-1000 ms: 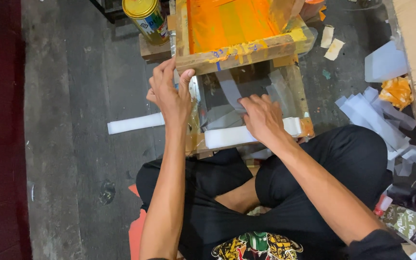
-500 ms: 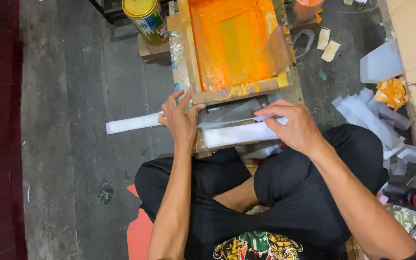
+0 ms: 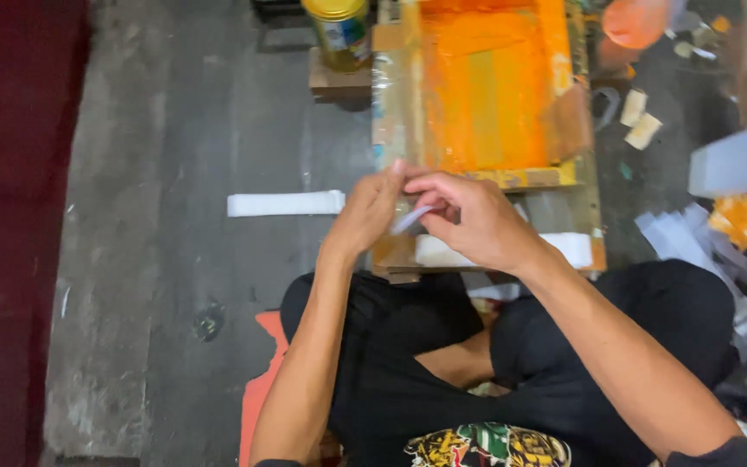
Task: Manual screen printing of orange ink onto white labels using a squeegee and a wooden frame while sitting on the floor.
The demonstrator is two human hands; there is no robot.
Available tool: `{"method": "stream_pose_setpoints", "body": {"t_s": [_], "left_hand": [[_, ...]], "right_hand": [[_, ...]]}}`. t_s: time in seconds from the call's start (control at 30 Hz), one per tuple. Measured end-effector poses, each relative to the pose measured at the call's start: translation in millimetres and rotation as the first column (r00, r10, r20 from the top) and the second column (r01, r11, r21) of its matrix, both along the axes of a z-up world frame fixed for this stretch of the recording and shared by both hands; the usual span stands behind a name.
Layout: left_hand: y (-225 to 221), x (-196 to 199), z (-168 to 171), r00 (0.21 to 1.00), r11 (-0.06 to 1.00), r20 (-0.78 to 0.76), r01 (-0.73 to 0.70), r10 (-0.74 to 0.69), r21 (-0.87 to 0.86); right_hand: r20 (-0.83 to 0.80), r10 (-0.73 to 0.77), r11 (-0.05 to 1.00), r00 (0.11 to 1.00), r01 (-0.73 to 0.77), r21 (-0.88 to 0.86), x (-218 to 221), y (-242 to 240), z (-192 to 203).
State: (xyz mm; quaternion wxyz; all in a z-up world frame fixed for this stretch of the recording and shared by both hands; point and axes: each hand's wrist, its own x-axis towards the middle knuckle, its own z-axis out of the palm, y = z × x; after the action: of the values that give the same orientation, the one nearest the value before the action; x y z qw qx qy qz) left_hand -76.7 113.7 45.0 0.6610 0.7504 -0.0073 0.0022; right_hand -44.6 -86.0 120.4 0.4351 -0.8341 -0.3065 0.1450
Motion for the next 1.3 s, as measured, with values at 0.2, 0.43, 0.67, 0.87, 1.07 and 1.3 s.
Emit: {"method": "stream_pose_setpoints", "body": {"t_s": [0.2,0.43,0.67,0.87,1.07,1.3], "left_hand": [[93,-45,-55,0.981,0.988,-0.158,-0.098,0.116,0.118],[234,-80,-78,0.925,0.955,-0.277,-0.202,0.259,0.218],[327,-54,-209,0.728,0.761,-0.239,-0.572,0.643,0.306],[311,-32,-258,0.606,0.608,-0.173,-0.65,0.777,0.456],[303,-29,-251,0.618,0.583,-0.108,-0.65,0.779,0.487],[279,-33,-196,0.612,0.586,-0.132,-0.64,0.78,0.497]], "right_hand": [[-0.142,0.077,0.992,0.987,-0.09,-0.088,6,78,-14],[-0.115,-0.034,0.993,0.993,0.02,-0.119,37,142,-91],[-0.125,-0.295,0.895,0.947,0.228,-0.382,50,213,-179],[-0.06,-0.362,0.784,0.93,0.269,-0.56,58,221,-283],[-0.145,-0.419,0.761,0.896,0.26,-0.594,58,231,-278],[-0.141,-0.363,0.797,0.921,0.228,-0.559,47,230,-227]]}}
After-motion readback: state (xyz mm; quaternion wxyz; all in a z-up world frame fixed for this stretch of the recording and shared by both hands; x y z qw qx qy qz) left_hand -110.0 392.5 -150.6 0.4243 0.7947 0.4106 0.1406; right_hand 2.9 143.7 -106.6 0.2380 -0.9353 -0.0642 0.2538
